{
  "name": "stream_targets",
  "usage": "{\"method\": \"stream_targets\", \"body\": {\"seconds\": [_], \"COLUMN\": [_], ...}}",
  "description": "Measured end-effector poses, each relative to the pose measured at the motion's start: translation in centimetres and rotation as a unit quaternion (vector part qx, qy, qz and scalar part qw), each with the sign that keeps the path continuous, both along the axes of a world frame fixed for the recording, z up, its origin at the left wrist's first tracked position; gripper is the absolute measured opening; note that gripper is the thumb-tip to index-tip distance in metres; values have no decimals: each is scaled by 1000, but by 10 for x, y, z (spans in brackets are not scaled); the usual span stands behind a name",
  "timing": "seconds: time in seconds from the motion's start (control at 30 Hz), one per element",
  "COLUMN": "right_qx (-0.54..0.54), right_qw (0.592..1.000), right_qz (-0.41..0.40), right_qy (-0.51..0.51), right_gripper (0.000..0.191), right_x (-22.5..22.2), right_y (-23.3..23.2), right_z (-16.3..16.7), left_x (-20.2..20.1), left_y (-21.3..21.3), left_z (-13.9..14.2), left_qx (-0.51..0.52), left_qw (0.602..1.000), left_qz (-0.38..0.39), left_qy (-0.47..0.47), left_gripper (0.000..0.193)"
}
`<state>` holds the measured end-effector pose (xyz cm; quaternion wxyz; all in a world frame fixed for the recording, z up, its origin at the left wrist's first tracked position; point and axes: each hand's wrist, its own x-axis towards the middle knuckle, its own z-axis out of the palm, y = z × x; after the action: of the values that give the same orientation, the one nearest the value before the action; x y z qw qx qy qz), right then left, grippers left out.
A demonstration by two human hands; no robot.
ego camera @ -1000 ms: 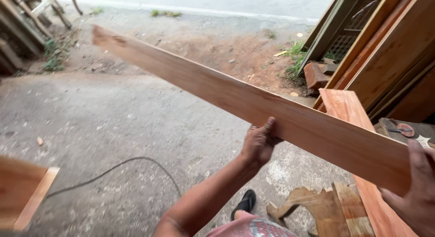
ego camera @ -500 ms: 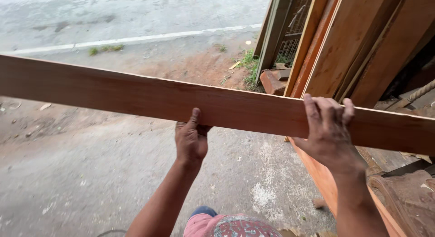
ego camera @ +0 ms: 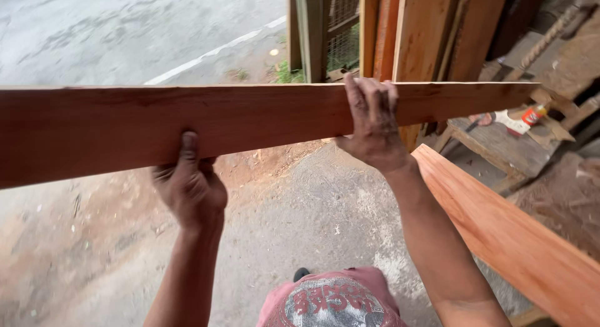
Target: The person holds a can of wood stain in one hand and uses a small brush with the other hand to apply stain along the surface of long wooden planks resting on supports. The person occasionally repositions the planks and continues brushing stain across the wood surfaces.
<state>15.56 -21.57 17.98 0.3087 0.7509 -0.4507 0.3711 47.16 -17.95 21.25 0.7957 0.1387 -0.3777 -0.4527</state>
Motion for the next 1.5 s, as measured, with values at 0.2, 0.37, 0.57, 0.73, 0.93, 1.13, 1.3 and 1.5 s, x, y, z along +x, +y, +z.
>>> {"method": "stream_targets", "body": {"seconds": [0.2,0.37,0.57,0.73,0.93,1.13,1.3,1.5], "right_qx": [32,51,32,24,54,62,64,101], "right_qw": [997,991,985,973,950,931,912,874], "right_qz": [17,-11,-27,-51,-87,-143,-175,-231], "right_qy": [-73,-121,-170,-224,-295,-331,-365,-415], "right_gripper": [132,134,136,133,131,127,122,119], "right_x": [29,26,-23,-88,-163,-233,-272,-307], "right_y": [-59,-97,-159,-203,-224,-246,-270,-327], "right_z": [-2,-7,-42,-85,-118,-137,-150,-158], "left_x": [20,3,-63,-146,-253,-353,-426,-488], "left_y": [-81,-135,-207,-263,-325,-374,-414,-489], "left_z": [40,67,72,55,44,39,28,18], "left_qx": [-110,-174,-171,-163,-189,-148,-118,-122], "left_qw": [988,964,953,944,917,893,883,867], "left_qz": [39,48,14,-45,-163,-198,-236,-265], "left_qy": [-106,-195,-251,-282,-309,-375,-388,-404], "left_gripper": [12,23,21,9,11,12,15,18]}}
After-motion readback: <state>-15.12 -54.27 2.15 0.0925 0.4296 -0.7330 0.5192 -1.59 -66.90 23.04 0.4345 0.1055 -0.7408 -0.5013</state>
